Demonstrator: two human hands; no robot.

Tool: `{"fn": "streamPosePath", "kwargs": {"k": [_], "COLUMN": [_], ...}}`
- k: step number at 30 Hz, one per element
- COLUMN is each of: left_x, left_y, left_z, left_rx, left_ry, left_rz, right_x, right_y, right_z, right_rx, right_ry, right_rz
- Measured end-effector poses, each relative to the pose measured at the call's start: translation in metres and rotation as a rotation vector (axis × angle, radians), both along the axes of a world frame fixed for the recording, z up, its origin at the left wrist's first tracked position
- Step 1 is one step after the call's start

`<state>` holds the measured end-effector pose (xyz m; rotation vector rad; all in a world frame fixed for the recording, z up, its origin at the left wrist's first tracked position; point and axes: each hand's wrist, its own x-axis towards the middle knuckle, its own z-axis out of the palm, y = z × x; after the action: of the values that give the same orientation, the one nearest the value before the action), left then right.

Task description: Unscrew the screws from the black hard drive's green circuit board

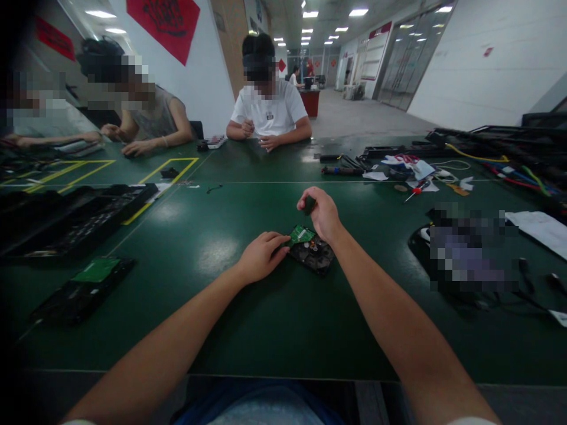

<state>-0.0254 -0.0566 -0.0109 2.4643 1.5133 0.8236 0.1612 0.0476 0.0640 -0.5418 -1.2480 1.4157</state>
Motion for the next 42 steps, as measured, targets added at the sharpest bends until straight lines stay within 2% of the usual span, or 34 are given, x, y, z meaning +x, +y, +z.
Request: {"fn": "streamPosePath", "kwargs": {"k": [7, 19, 30, 37, 42], "left_x": [-0.0003, -0.0013, -0.0004, -0.0011, -0.0013], "left_y": [-0.0007, 0.0006, -0.0003, 0.0002, 0.0001], "left_z": [0.0015, -0.0008, 0.0015, 0.0001, 0.0000], "left_rx": [-0.004, 0.000, -0.005, 0.005, 0.002], "left_ry": [0.000, 0.001, 0.005, -0.007, -0.004], "left_rz": [-0.002, -0.002, -0.003, -0.007, -0.005], "right_x": [0.0000, -0.0011, -0.0022, -0.0015, 0.0000], "right_y": [-0.0002, 0.0003, -0.0017, -0.0010, 0.0011], "right_z": [-0.0004, -0.0033, -0.0018, -0.0017, -0.0013], "right_rx": [-0.033, -0.017, -0.015, -0.029, -0.054], "right_ry": [0.021, -0.030, -0.044, -0.031, -0.018], "right_rz": [0.022, -0.056, -0.060, 0.040, 0.037]}}
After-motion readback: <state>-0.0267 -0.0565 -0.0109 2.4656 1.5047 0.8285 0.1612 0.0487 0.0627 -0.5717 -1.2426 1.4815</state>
